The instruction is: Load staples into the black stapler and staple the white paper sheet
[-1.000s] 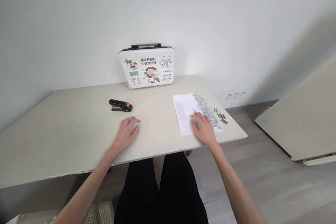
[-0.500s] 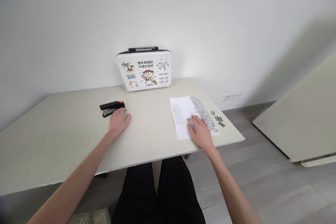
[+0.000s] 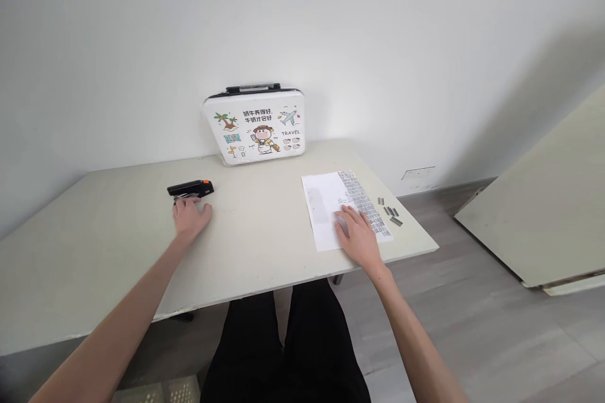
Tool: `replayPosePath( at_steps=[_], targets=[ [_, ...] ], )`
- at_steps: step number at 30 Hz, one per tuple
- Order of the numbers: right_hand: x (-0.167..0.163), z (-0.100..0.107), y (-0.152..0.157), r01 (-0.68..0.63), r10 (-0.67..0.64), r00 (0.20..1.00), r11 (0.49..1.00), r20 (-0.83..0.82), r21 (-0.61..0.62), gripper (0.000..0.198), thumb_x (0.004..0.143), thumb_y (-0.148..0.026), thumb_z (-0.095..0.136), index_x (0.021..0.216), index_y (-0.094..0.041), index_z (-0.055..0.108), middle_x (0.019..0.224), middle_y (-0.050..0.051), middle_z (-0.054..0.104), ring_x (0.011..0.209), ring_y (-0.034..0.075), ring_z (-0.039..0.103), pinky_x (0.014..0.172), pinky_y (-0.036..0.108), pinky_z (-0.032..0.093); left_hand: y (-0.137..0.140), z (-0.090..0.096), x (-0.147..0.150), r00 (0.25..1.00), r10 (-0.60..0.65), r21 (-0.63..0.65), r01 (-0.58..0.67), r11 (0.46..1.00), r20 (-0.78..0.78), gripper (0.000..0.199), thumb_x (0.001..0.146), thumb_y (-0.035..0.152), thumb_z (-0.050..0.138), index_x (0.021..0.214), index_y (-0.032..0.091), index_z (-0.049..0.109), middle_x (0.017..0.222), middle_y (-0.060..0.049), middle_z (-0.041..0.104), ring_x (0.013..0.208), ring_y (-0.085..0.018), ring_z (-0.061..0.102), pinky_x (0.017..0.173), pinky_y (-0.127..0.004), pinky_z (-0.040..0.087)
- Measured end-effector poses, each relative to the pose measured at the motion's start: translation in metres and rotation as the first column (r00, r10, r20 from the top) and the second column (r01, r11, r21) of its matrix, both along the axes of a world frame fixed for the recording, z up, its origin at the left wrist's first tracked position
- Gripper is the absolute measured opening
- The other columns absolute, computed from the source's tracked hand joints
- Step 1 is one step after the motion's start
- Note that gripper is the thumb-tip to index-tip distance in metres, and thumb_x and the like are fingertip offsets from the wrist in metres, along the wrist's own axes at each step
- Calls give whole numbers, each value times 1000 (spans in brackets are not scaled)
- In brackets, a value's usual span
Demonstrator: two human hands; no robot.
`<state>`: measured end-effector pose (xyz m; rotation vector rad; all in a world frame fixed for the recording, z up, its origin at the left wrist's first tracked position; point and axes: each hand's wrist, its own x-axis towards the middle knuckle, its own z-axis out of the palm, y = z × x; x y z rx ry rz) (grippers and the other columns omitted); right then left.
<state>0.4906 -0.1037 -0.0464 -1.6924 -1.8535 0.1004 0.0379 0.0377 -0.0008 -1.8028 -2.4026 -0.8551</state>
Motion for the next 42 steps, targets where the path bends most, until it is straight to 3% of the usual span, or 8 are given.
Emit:
replayPosePath(
  at_steps=[7,12,18,21,26,31,36,42],
  targets=[
    [-7,1,-1,16,-16,1000,1000,15,21,40,105,-39,38,133,-23,63,151,10,58,146,28,47,125,53,29,-7,3,2,998,-36,-8,37,999,60,47,85,32,56,125,9,57,136,-25,56,134,-41,50,115,-55,37],
    [-38,6,-10,1,-2,1000,999,28,35,41,106,-36,38,135,-21,63,151,12,58,146,30,46,123,55,31,-29,3,16,975,-200,20,199,980,96,39,87,32,54,122,15,60,135,-19,60,134,-36,53,116,-52,39],
    [-122,25,-31,-76,76,997,997,-18,11,39,105,-28,39,134,-17,64,153,15,55,149,31,42,126,56,27,-52,3,50,866,-486,84,479,874,118,33,97,43,49,120,24,62,142,-9,61,134,-27,57,112,-43,47],
    [-170,34,-44,-137,135,988,990,-69,-25,39,106,-27,39,136,-16,63,156,16,52,151,32,39,127,57,24,-60,2,61,771,-635,80,630,772,50,39,101,49,45,126,24,61,149,-9,57,144,-27,48,122,-47,35],
    [-211,55,-63,-350,326,919,934,-220,-78,47,110,-37,35,147,-16,55,163,14,41,156,30,28,125,53,33,-80,-3,48,721,-691,-222,668,710,-43,61,103,60,40,154,28,45,170,-6,31,158,-33,19,127,-58,16],
    [-164,59,-68,-332,314,922,942,-226,-45,48,108,-43,40,149,-22,52,167,8,35,159,29,21,125,55,34,-95,-1,2,724,-682,-320,626,712,-102,63,104,62,36,161,34,35,171,1,24,159,-30,15,128,-56,15],
    [-56,26,-69,31,-34,994,999,-108,-23,50,105,-48,42,148,-24,51,167,12,34,159,35,18,120,63,35,-96,7,-46,764,-640,-353,578,736,-84,65,103,63,38,161,33,37,170,1,27,159,-30,17,128,-56,16],
    [57,-14,-60,466,-466,885,884,10,-42,84,94,-71,44,152,-9,43,160,29,36,152,51,24,115,70,33,-96,12,-83,845,-535,-147,529,836,-2,56,100,61,43,144,29,58,162,-1,45,154,-29,32,125,-51,30]
  ],
)
